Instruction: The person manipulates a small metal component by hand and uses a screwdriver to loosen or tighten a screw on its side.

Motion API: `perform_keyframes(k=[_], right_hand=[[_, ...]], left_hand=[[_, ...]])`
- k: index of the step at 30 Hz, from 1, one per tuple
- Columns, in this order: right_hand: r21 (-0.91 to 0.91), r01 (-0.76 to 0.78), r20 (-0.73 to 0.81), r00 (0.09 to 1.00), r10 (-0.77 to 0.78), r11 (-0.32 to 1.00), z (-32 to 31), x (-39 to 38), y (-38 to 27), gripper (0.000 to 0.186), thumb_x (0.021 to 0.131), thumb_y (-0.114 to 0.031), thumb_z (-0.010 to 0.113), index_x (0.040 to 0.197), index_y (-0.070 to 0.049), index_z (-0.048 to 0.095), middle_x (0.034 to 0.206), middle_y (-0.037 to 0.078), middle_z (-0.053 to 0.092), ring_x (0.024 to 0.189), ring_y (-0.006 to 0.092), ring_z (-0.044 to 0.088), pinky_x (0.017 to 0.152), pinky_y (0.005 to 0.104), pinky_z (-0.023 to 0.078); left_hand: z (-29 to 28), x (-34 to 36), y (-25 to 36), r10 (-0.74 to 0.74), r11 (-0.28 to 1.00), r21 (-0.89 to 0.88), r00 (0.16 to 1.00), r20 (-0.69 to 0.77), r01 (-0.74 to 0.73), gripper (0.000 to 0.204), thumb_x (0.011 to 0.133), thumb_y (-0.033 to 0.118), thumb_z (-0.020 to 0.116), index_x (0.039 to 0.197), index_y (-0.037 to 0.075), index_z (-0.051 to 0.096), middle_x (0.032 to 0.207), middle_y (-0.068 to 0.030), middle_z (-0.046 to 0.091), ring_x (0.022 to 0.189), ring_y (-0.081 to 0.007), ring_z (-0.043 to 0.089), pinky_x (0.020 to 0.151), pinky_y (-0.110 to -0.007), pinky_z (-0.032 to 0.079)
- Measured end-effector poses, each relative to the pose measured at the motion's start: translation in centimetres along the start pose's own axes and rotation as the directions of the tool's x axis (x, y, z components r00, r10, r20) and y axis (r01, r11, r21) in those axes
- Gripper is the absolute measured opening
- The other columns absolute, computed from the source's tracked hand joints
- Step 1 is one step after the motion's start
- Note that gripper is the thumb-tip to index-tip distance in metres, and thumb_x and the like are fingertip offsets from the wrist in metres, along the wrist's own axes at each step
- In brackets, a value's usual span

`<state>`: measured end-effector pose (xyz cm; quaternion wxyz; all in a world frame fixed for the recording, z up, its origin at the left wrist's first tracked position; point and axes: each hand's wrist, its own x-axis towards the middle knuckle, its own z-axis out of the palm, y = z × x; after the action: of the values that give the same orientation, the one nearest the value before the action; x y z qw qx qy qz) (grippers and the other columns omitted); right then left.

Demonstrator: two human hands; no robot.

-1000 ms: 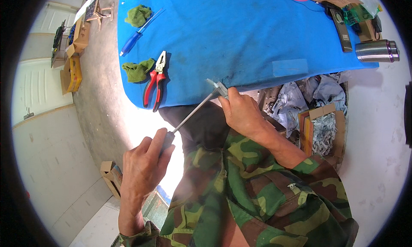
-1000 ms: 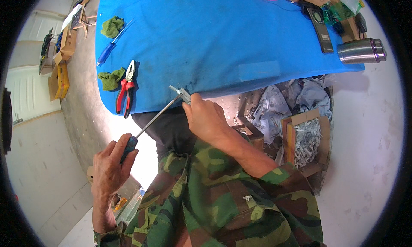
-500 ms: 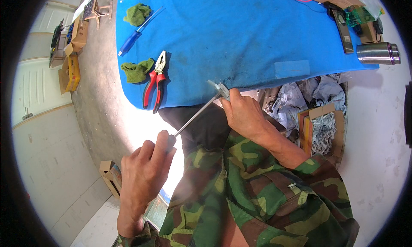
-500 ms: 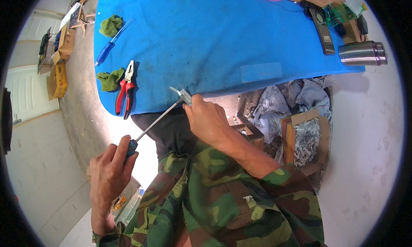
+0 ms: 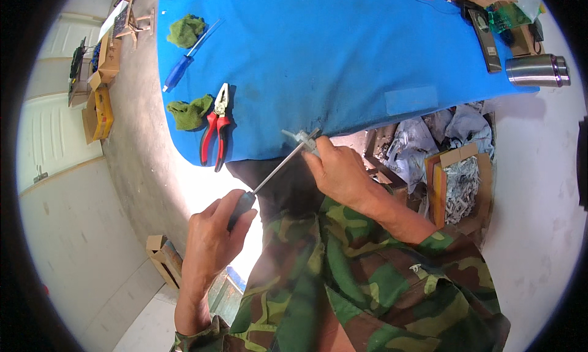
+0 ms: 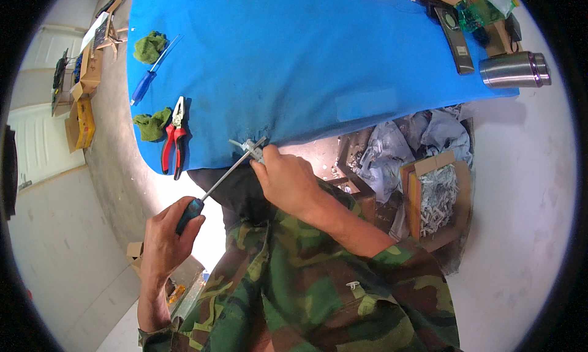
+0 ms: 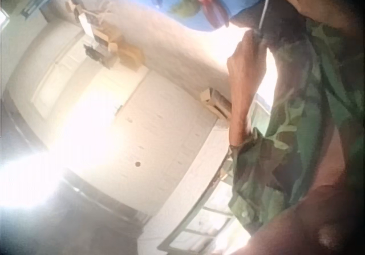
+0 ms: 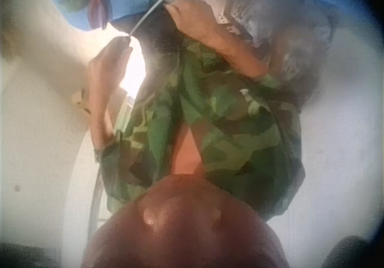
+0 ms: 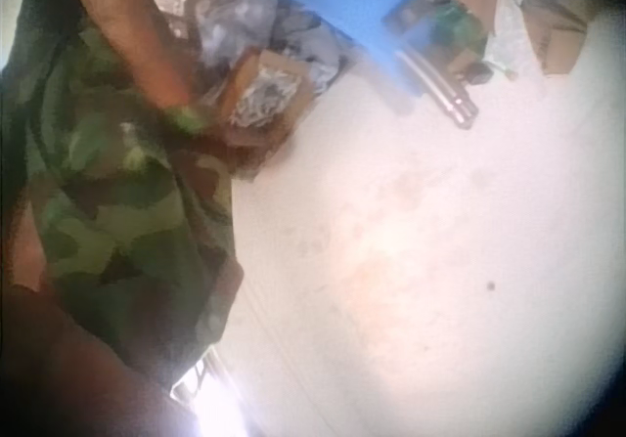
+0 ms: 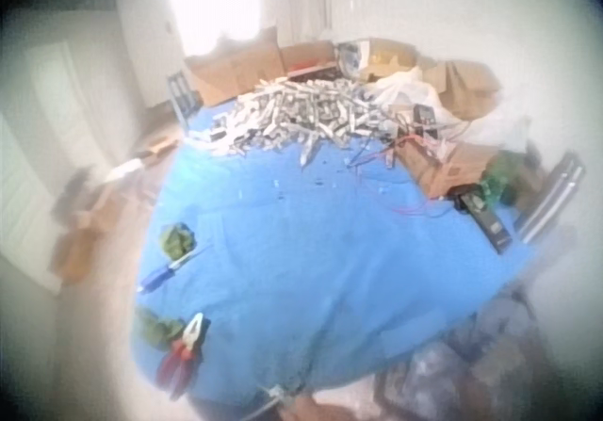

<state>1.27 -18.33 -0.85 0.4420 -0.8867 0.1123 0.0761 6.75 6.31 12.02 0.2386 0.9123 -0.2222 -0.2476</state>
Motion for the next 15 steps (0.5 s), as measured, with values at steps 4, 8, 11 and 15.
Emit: perform_keyframes(k=[4,8,11,15], right_hand=[[0.247,-0.073,0.06,0.996,0.06,0.966,-0.3,-0.1,-0.3,0.033,0.105,-0.029,0.064,0.101,0.004,0.057,0.08,0.03,0.069,0.08,0.0547,0.066,0.067,0.0604,0.048],[0.472,-0.055,0.172,0.985,-0.031,0.88,-0.9,-0.4,1.1,0.035,0.106,-0.03,0.062,0.095,0.003,0.056,0.077,0.02,0.063,0.069,0.0385,0.062,0.065,0.0502,0.047],[0.616,-0.23,0.359,0.933,-0.009,0.754,-2.1,-0.9,0.2,0.035,0.108,-0.031,0.058,0.089,-0.001,0.054,0.074,0.008,0.057,0.063,0.0196,0.053,0.059,0.0385,0.044],[0.72,-0.374,0.469,0.883,-0.013,0.584,-3.0,-1.9,-1.0,0.035,0.11,-0.032,0.055,0.084,-0.009,0.052,0.075,-0.001,0.053,0.06,0.0052,0.045,0.05,0.0268,0.036]], left_hand=[[1.0,-0.4,-0.9,0.016,1.0,0.013,0.999,-0.034,-0.015,0.029,0.096,0.013,0.077,0.123,0.004,0.069,0.089,-0.0132,0.073,0.07,-0.0212,0.069,0.064,-0.036,0.056],[2.9,-1.2,-2.6,0.044,0.992,-0.115,0.997,-0.059,-0.05,0.029,0.097,0.015,0.077,0.122,0.003,0.069,0.087,-0.0096,0.072,0.069,-0.0161,0.067,0.062,-0.032,0.053],[4.2,-2.0,-3.6,0.084,0.978,-0.179,0.989,-0.12,-0.105,0.028,0.098,0.017,0.076,0.121,0.002,0.069,0.083,-0.0072,0.068,0.067,-0.0131,0.062,0.059,-0.03,0.05],[5.3,-2.6,-3.8,0.079,0.965,-0.238,0.989,-0.126,-0.107,0.028,0.097,0.014,0.074,0.122,0.001,0.068,0.087,-0.0121,0.069,0.071,-0.0219,0.068,0.065,-0.034,0.054]])
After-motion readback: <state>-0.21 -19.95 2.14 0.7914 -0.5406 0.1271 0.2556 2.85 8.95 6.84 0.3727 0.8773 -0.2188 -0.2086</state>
